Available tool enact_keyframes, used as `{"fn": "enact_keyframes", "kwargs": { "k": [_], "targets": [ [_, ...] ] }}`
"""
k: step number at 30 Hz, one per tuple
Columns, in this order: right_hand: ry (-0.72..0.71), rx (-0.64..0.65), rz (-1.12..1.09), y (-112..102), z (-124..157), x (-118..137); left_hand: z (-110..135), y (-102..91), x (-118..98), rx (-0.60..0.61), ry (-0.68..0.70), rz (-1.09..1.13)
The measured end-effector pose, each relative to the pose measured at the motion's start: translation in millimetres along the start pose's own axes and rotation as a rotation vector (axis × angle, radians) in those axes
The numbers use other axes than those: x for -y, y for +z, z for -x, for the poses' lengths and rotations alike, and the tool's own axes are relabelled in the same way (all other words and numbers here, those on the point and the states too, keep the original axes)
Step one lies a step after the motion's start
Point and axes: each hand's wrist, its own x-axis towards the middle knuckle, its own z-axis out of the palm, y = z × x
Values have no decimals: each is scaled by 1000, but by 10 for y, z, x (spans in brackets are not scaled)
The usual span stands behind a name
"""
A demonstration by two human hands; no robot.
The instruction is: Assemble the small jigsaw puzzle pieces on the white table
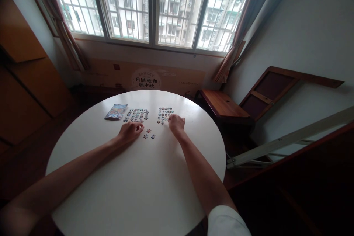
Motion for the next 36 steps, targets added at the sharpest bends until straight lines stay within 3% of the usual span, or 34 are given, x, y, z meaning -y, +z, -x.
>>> {"fn": "enact_keyframes", "kwargs": {
  "k": [16, 36],
  "targets": [
    [34, 144, 136, -49, 9, 11, -2, 11, 11, -1, 8, -3],
    [-10, 253, -142, -27, -72, -170, -5, 7, 32, 10, 6, -8]
  ]
}}
